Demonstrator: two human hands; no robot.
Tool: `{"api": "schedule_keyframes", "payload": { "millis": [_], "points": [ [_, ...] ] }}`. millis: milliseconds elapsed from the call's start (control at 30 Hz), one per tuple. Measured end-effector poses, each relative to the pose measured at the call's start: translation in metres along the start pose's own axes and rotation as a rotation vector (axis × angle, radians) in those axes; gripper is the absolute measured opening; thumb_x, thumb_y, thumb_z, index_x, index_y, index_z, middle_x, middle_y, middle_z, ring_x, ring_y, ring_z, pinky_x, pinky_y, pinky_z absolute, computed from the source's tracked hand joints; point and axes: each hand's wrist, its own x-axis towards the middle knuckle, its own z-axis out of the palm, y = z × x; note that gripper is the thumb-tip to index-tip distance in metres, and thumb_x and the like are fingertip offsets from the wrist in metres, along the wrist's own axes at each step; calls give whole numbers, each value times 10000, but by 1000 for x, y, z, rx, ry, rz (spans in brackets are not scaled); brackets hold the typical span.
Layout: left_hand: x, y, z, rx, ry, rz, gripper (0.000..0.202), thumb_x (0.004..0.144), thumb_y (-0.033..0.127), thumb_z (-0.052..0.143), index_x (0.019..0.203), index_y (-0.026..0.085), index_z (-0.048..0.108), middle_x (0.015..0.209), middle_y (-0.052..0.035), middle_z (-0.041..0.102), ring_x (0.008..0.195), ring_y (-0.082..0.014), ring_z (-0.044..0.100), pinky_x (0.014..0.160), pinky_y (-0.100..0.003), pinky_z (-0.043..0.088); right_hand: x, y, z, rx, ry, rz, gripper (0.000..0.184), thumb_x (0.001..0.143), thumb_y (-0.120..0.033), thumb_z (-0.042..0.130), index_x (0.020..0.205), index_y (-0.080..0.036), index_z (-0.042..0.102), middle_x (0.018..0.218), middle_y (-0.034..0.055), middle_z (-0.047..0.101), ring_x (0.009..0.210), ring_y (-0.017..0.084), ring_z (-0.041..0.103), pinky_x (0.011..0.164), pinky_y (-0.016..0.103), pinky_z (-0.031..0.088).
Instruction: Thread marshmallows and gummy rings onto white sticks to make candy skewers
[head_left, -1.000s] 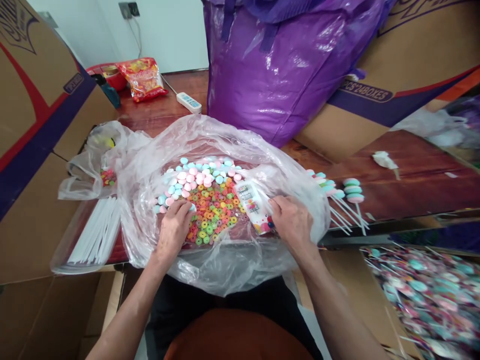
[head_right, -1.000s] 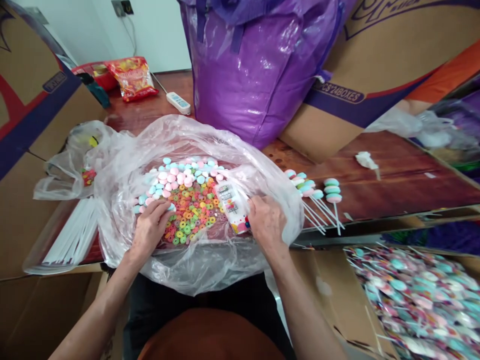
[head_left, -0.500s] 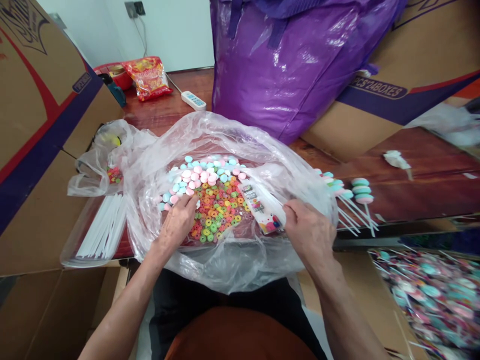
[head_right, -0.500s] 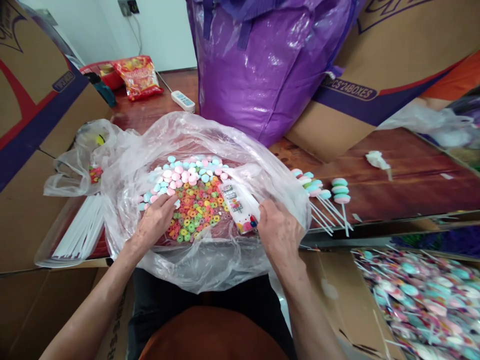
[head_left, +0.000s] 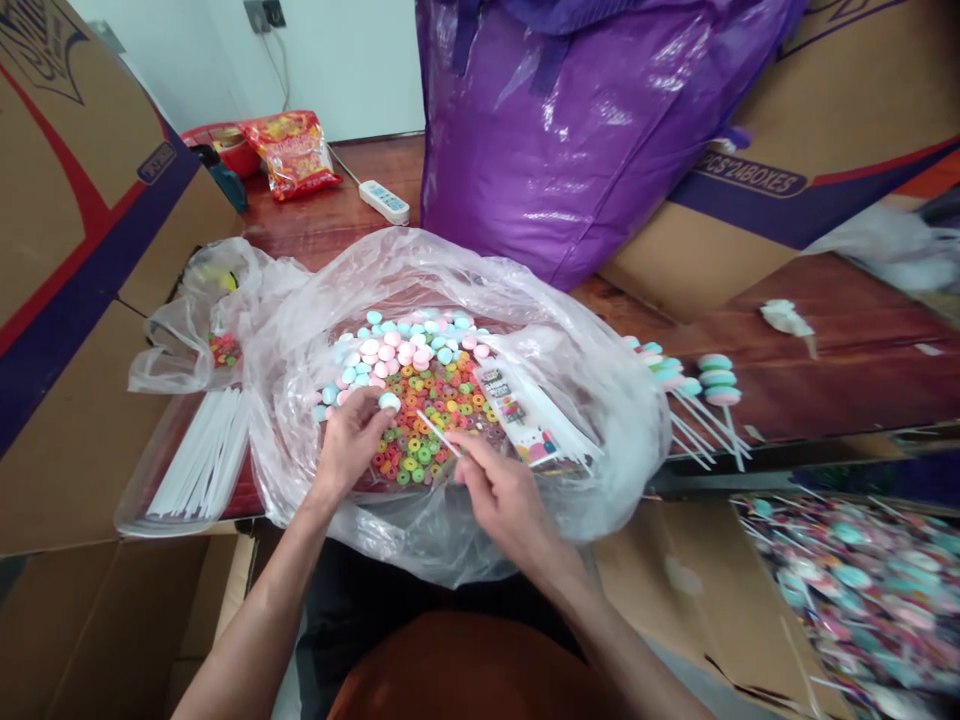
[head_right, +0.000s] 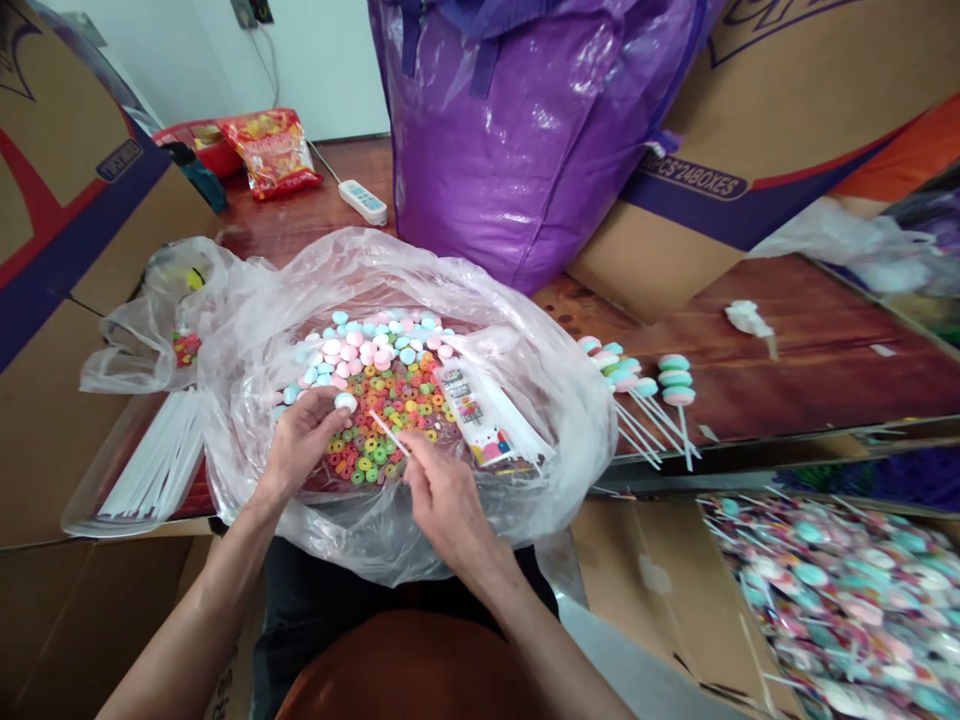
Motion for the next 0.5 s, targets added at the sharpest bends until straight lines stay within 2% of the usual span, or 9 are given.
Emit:
{"api": "schedule_keyframes", "payload": {
  "millis": [100, 267, 367, 500],
  "points": [
    [-5, 3, 4, -241, -2, -83, 318, 801, 344, 727, 1068, 187, 657, 840, -12, 697, 724, -137, 660, 711, -258, 536, 0, -7, 18, 68, -1, -11, 367, 958, -118, 431, 1205, -185, 695, 749, 15, 727, 667, 147, 696, 717, 260, 575],
    [-12, 1, 6, -257, -2, -124, 388, 809, 354, 731, 1159, 188, 706, 928, -42, 757, 840, -175, 697, 798, -292, 551, 4, -5, 26, 72, 27, -45, 417, 932, -73, 438, 1216, -205, 713, 1049, 67, 778, 939, 187, 744, 872, 309, 596],
    [-15, -1, 6, -173, 12, -78, 376, 839, 366, 699, 1173, 194, 715, 1025, -58, 764, 916, -205, 707, 868, -341, 560, 5, -4, 29, 52, 14, -50, 431, 919, -67, 445, 1232, -206, 706, 1138, 78, 759, 1034, 197, 730, 924, 318, 585],
    [-20, -1, 4, 117, 99, 86, 287, 871, 314, 664, 1127, 209, 743, 1128, -64, 749, 1034, -226, 692, 967, -370, 534, 8, -9, 36, 31, -1, -29, 429, 910, -75, 444, 1229, -185, 708, 1140, 97, 758, 1027, 204, 734, 928, 316, 581]
  ]
}}
